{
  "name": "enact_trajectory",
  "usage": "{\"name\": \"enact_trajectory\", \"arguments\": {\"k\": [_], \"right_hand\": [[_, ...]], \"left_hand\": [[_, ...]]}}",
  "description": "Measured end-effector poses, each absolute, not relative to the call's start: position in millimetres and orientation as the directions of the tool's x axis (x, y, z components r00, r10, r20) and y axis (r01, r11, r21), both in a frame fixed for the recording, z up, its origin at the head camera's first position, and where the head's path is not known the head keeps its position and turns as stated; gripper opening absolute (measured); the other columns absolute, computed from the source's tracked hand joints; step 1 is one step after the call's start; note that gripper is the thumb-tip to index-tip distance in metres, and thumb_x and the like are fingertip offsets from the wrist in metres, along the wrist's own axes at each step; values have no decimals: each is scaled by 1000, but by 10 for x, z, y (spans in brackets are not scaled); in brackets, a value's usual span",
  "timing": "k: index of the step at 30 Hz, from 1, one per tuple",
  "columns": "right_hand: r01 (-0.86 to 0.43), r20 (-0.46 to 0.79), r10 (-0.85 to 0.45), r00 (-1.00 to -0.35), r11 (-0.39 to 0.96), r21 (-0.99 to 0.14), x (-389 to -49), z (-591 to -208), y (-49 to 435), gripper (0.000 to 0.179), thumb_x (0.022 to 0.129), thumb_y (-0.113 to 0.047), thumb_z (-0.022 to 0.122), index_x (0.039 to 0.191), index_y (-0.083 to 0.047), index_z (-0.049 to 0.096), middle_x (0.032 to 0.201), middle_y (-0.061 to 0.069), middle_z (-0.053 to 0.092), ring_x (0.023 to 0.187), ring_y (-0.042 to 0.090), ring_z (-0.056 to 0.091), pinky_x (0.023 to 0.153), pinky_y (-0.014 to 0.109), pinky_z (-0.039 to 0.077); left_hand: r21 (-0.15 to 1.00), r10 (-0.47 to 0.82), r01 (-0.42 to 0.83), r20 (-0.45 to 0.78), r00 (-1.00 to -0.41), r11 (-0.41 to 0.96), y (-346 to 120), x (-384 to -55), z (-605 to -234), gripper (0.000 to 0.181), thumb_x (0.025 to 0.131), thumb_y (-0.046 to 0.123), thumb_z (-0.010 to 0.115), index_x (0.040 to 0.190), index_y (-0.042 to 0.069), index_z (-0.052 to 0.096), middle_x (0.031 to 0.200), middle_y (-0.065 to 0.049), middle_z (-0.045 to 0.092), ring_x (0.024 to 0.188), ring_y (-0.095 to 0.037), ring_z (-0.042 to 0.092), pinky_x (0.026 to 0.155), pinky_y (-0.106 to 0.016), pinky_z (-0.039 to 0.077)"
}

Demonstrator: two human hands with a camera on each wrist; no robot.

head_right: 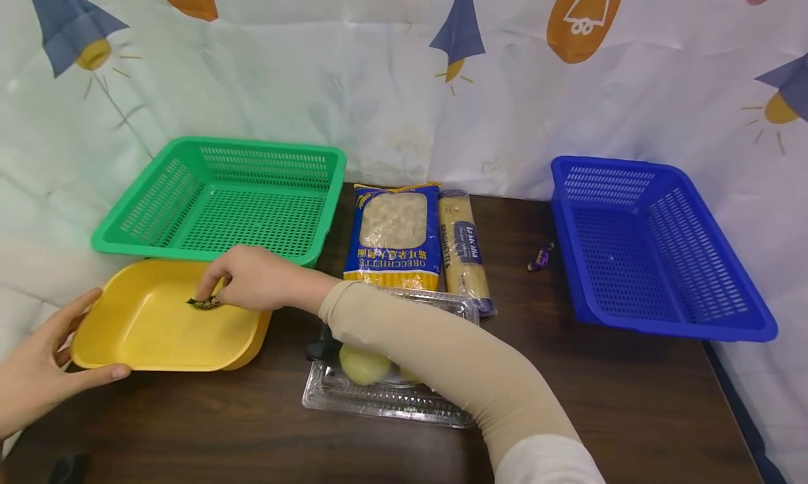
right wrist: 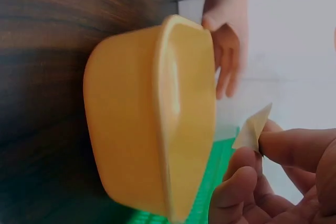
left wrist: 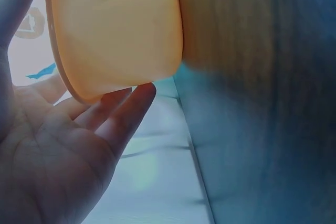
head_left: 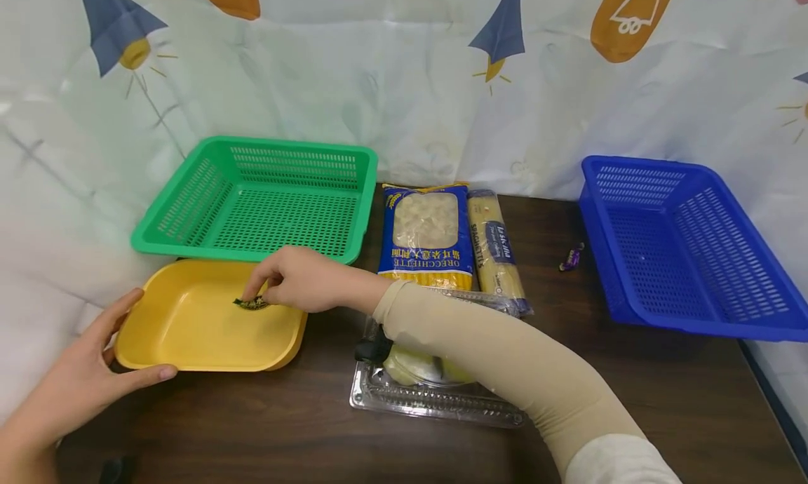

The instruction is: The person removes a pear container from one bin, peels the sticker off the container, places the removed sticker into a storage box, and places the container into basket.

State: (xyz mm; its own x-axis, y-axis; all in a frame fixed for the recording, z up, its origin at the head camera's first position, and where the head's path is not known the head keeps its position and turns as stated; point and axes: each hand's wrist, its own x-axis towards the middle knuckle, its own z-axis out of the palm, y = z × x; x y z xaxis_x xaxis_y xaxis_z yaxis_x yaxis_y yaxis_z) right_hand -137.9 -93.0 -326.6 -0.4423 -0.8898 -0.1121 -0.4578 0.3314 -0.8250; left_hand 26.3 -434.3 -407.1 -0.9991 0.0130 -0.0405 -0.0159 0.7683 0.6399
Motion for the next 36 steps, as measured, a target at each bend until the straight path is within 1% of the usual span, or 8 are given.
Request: {"name": "enact_trajectory", "arguments": {"k": [3,6,9,15,23,28,31,36], "right_hand": [[-499,-118,-891,-437,350,-793,-1348,-3281,-1037,28,111,-7,61,125,-19,83,115,-16,73,96,-4,63,77,16,51],[-524,-128,-888,-441,371,-767,-1312,-3278,-1152,28,110,-8,63,122,-22,83,111,-18,73,95,-5,63,78,14,50],[-533,-148,-880,-451,398,-747,-1283,-3289,-1230,27,109,-9,64,120,-23,84,112,-18,73,95,-6,63,78,13,50],[-509,-205,-848,-488,468,-723,-1289,-3393,-1266,25,109,-11,65,120,-24,83,117,-17,73,92,-3,64,75,14,51],[-523,-227,-824,-520,517,-678,-1272,-3434,-1308,29,107,-11,65,129,-22,80,119,-16,72,93,-3,62,75,13,49],[-492,-254,-820,-513,524,-695,-1234,-3424,-1315,29,109,-14,64,133,-22,78,115,-15,72,75,0,65,67,16,52],[-472,-273,-821,-502,524,-709,-1225,-3418,-1311,27,111,-22,65,136,-22,76,113,-16,71,70,1,66,66,17,54],[-471,-276,-820,-501,526,-708,-1242,-3400,-1283,31,111,-28,65,140,-22,74,117,-15,71,79,-2,67,71,15,54]], "left_hand": [[650,13,-10,-31,-999,760,-4360,251,-4047,125,91,13,92,178,29,3,180,-23,5,151,9,15,96,6,14],[655,17,-7,-29,-999,756,-4388,261,-4006,125,93,11,90,178,30,1,181,-18,0,160,-3,7,97,6,9],[653,10,-14,-33,-999,758,-4396,259,-3984,125,92,11,90,177,32,0,182,-14,1,159,-1,8,97,6,10],[646,27,10,-17,-999,764,-4375,199,-4002,126,90,12,92,178,30,4,182,-15,5,147,12,16,96,6,12],[657,34,21,-6,-999,753,-4355,206,-4034,125,90,9,92,178,27,5,182,-12,4,144,17,17,98,6,13],[668,37,28,1,-999,744,-4361,221,-4067,123,91,7,91,178,25,6,182,-6,6,134,22,22,99,6,16],[666,36,17,-14,-999,746,-4371,215,-4083,122,92,8,90,178,24,5,182,-12,5,134,22,21,97,6,17],[652,26,-12,-49,-998,758,-4369,196,-4086,122,94,13,90,178,24,2,178,-30,9,143,14,22,93,7,19]]}}
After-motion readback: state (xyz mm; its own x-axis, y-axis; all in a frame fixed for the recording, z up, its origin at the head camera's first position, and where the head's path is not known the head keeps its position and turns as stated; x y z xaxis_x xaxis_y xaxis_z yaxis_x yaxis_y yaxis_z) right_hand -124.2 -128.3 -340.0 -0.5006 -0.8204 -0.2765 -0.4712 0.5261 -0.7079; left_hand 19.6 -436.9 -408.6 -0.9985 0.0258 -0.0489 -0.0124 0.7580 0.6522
